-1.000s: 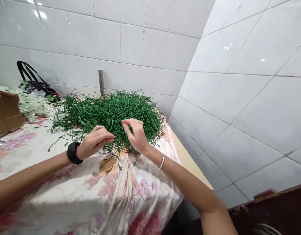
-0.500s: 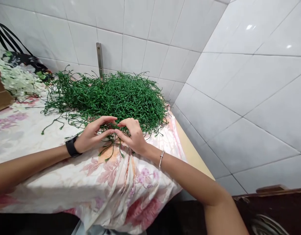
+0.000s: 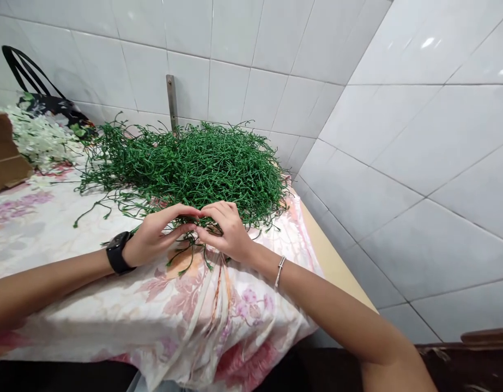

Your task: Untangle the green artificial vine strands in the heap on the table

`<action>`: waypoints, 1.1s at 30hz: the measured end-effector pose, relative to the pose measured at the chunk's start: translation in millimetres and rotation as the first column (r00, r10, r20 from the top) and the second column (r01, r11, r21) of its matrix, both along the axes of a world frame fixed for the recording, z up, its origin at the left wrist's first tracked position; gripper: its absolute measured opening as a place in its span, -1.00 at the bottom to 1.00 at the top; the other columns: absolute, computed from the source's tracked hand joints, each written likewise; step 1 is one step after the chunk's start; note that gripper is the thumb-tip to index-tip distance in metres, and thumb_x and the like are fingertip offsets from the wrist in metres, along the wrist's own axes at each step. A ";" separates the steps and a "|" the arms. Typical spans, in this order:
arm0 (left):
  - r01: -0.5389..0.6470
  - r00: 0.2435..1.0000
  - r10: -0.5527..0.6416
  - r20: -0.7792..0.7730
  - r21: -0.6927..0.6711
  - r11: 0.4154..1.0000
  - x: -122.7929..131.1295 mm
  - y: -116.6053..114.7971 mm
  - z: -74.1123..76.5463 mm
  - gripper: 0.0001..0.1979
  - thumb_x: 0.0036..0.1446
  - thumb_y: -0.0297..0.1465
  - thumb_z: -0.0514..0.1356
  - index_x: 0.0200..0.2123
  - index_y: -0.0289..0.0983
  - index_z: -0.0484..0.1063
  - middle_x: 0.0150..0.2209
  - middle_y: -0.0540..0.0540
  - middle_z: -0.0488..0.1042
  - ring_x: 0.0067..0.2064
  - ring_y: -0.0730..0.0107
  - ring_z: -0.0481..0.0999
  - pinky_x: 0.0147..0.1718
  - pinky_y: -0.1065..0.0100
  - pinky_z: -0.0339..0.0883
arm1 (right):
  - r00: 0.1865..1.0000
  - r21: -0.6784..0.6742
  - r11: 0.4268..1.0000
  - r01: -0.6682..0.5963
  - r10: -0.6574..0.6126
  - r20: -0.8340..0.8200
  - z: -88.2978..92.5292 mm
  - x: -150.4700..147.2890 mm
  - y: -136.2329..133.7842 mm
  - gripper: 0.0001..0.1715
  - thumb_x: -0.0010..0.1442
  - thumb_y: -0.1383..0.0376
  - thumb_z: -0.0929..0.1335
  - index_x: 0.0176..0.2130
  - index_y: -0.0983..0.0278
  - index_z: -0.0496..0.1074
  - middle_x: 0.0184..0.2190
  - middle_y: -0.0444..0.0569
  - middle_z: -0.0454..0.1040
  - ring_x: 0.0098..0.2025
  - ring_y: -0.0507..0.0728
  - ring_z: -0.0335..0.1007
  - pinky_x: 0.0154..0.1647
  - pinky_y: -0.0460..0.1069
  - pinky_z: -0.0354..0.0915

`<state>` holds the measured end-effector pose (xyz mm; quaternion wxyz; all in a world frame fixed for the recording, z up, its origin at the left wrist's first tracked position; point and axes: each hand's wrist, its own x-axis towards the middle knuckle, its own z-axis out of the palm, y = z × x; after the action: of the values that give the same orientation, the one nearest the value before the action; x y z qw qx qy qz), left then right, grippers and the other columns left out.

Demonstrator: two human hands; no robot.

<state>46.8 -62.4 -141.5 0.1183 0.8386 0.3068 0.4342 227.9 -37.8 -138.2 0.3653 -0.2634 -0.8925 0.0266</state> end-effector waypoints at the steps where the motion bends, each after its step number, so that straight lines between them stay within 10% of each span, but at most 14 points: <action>1: -0.021 1.000 0.021 -0.009 0.029 0.999 0.5 -0.2 -1.4 -0.78 0.09 -0.51 0.06 -0.15 -0.32 0.26 -0.22 -0.08 0.41 -0.18 0.50 0.38 -0.20 0.44 0.28 | 1.000 0.008 1.000 0.012 -0.012 0.001 0.0 0.2 -0.8 -0.75 0.06 0.27 0.29 -0.20 0.28 0.27 -0.23 -0.06 0.38 -0.15 0.06 0.26 -0.08 0.03 0.04; 13: -0.075 0.988 0.111 -0.109 0.289 0.954 4.1 2.2 -5.2 -0.81 0.12 -0.49 0.03 -0.16 -0.33 0.25 -0.25 -0.08 0.41 -0.21 0.47 0.35 -0.21 0.40 0.24 | 0.992 0.077 0.989 0.123 -0.125 0.022 -1.3 -3.2 -7.9 -0.81 0.09 0.30 0.25 -0.23 0.25 0.32 -0.25 -0.12 0.39 -0.20 0.04 0.27 -0.17 0.02 -0.03; 33: -0.227 0.891 0.335 -0.306 0.340 0.913 6.5 -0.6 -0.2 -0.84 0.12 -0.42 -0.02 -0.34 -0.36 0.31 -0.39 -0.11 0.41 -0.36 0.35 0.33 -0.34 0.33 0.18 | 0.985 0.124 0.985 0.122 -0.135 0.110 -5.9 -6.7 -6.5 -0.90 0.17 0.30 0.17 -0.30 0.25 0.22 -0.36 -0.12 0.37 -0.28 0.05 0.25 -0.22 0.04 -0.05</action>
<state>53.3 -63.0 -141.7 -0.1309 0.8576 0.3741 0.3277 221.2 -44.3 -144.2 0.3275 -0.2998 -0.8937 -0.0648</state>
